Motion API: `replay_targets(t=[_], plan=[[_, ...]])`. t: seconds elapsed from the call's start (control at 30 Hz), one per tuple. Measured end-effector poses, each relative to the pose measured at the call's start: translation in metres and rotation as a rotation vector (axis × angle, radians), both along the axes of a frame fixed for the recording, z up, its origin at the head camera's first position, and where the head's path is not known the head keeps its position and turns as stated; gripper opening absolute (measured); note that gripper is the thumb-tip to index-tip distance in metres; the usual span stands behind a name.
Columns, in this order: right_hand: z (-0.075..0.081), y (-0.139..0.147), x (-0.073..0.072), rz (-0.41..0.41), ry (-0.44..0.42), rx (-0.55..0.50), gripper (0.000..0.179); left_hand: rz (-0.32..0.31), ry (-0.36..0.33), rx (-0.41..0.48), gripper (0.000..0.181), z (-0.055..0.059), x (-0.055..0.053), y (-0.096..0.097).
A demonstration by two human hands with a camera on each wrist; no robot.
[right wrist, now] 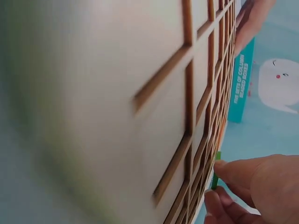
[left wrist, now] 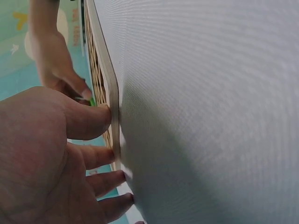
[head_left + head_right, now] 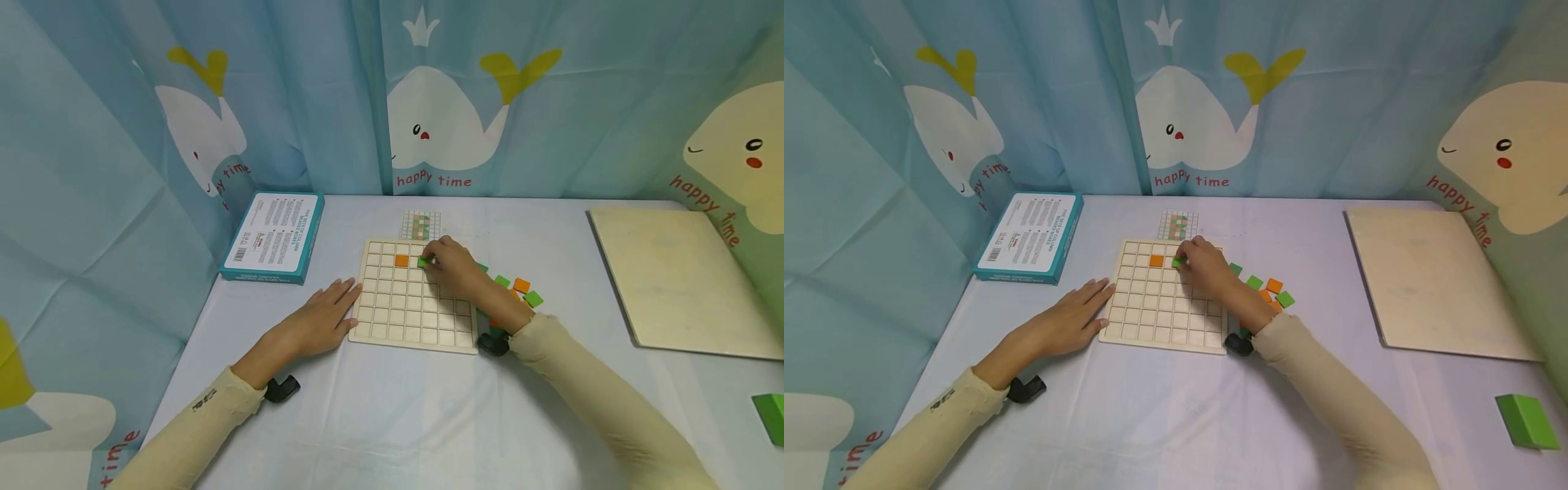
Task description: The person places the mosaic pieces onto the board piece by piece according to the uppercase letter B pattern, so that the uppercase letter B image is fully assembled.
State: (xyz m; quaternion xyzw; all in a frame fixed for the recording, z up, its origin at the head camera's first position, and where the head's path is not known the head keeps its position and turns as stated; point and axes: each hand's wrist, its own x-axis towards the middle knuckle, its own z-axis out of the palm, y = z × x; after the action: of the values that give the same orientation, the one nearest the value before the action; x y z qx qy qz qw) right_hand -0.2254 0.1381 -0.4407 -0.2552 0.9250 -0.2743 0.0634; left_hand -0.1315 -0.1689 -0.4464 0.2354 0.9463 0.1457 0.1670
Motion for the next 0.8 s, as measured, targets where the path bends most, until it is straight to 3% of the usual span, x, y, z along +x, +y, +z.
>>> replay_targets(t=[0.23, 0.57, 0.8], plan=[[0.0, -0.012, -0.003, -0.006, 0.001, 0.052, 0.02, -0.004, -0.009, -0.002, 0.069, 0.0, 0.0, 0.0], [-0.001, -0.02, -0.004, -0.004, 0.073, 0.085, 0.02, -0.002, 0.002, 0.002, 0.069, 0.0, 0.0, 0.0], [0.009, -0.001, 0.0, 0.01, 0.007, 0.038, 0.024, -0.001, 0.009, 0.003, 0.069, 0.0, 0.0, 0.0]])
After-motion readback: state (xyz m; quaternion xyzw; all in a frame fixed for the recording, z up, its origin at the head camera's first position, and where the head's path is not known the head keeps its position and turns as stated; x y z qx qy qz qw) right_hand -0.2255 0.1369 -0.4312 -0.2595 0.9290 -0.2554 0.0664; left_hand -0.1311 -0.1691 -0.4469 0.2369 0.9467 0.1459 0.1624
